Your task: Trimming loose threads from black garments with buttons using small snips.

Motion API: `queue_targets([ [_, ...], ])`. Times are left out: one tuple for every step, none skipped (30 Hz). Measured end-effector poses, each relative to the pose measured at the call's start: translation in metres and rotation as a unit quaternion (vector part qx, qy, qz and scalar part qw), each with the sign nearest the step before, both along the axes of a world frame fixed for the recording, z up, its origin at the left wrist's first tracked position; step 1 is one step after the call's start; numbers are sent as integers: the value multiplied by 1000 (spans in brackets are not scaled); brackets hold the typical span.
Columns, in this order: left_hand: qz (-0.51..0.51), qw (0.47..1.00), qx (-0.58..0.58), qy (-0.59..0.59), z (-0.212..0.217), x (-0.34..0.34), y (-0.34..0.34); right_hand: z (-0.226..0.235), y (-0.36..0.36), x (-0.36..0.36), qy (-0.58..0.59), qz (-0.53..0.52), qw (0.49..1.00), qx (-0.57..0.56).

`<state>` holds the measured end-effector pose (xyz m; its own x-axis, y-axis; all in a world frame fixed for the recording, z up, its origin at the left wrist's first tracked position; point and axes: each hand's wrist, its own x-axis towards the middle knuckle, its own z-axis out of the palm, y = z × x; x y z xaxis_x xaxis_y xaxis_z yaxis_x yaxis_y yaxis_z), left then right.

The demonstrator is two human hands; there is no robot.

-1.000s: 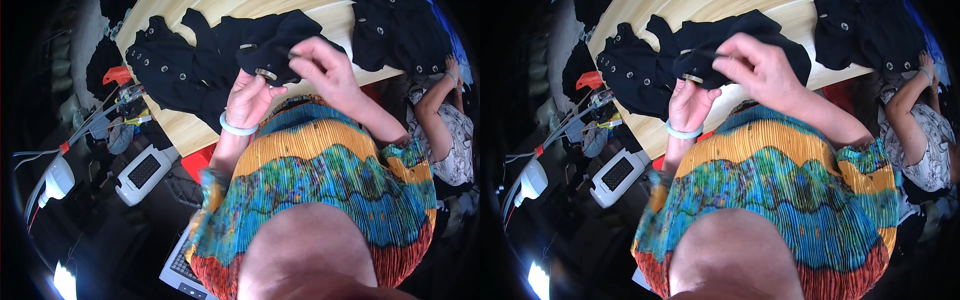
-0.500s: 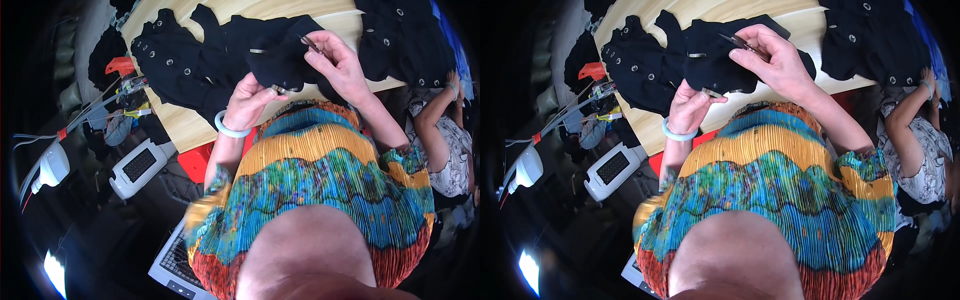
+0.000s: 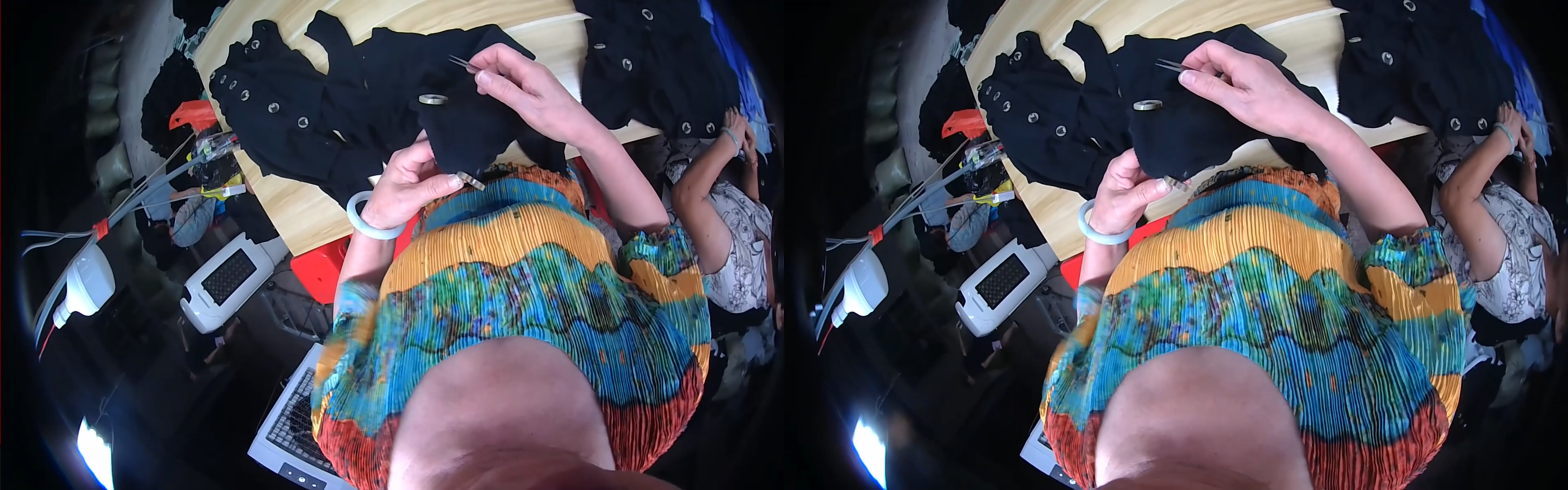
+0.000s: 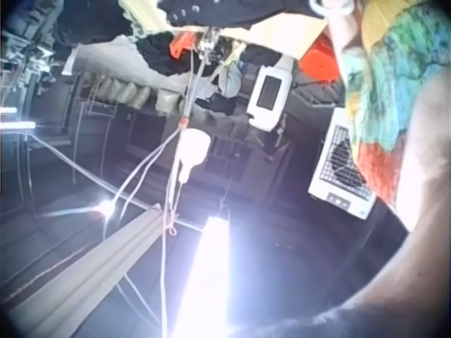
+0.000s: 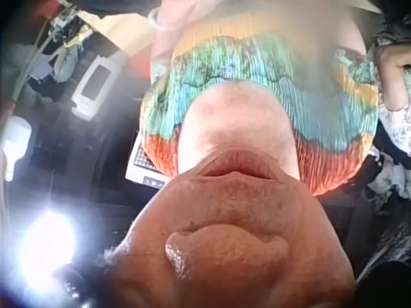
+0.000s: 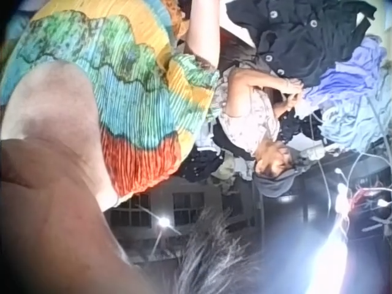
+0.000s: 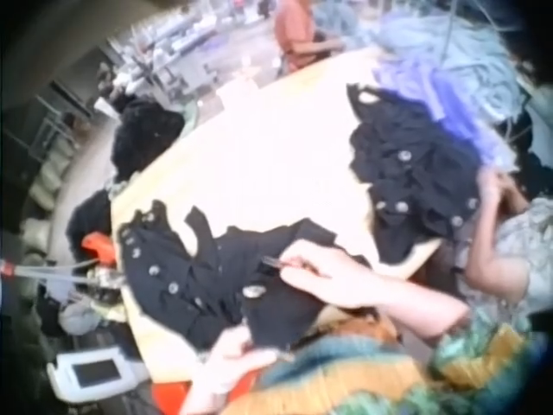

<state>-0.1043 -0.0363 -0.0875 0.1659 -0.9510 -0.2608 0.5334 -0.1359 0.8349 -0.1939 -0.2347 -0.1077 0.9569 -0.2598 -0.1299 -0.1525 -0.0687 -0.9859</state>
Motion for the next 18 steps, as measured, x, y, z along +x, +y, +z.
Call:
queue_targets([
  [4, 1000, 10, -14, 1, 0, 0, -1, -1, -2, 10, 18, 1000, -16],
  [7, 999, 21, -28, 1, 0, 0, -1, -1, -4, 11, 16, 1000, -13],
  [5, 999, 24, -27, 0, 1, 0, 2, 0, -6, 10, 41, 999, -24],
  [-12, 996, 0, -91, -1, 3, 0, 2, 1, -9, 10, 62, 997, -33],
  [-30, 987, -24, -155, -1, 4, -1, 0, 1, -10, -1, 64, 998, -30],
  [-35, 988, -20, -152, -1, 5, -1, -1, 0, -11, 2, 59, 998, -25],
  [-32, 984, -19, -174, 1, 4, -1, 1, -1, -11, -5, 71, 997, -16],
  [-29, 980, -17, -196, 3, 2, 0, 1, -1, -11, -12, 82, 997, -6],
  [-32, 981, -13, -193, 5, 1, 1, 0, 0, -11, -10, 80, 997, -1],
  [-28, 984, -12, -174, 5, 1, 0, 0, 0, -10, -18, 77, 997, 7],
  [-24, 987, -12, -155, 6, 1, 0, 0, 1, -10, -25, 73, 997, 14],
  [-29, 988, -11, -153, 5, 0, 0, 0, 1, -11, -23, 69, 997, 16],
  [-19, 992, 2, -126, 4, 0, 2, 0, 2, -11, -31, 67, 997, 10],
  [-10, 995, 14, -99, 2, 0, 3, -1, 3, -10, -39, 64, 997, 4],
  [-12, 995, 15, -98, 2, 0, 5, -1, 4, -10, -38, 63, 997, 5],
  [-16, 994, 24, -103, 1, 1, 7, -2, 4, -9, -59, 57, 997, -11],
  [-20, 993, 33, -108, 1, 2, 8, -2, 5, -9, -79, 51, 995, -27],
  [-21, 993, 34, -108, 1, 1, 7, -2, 5, -9, -79, 50, 995, -27],
])
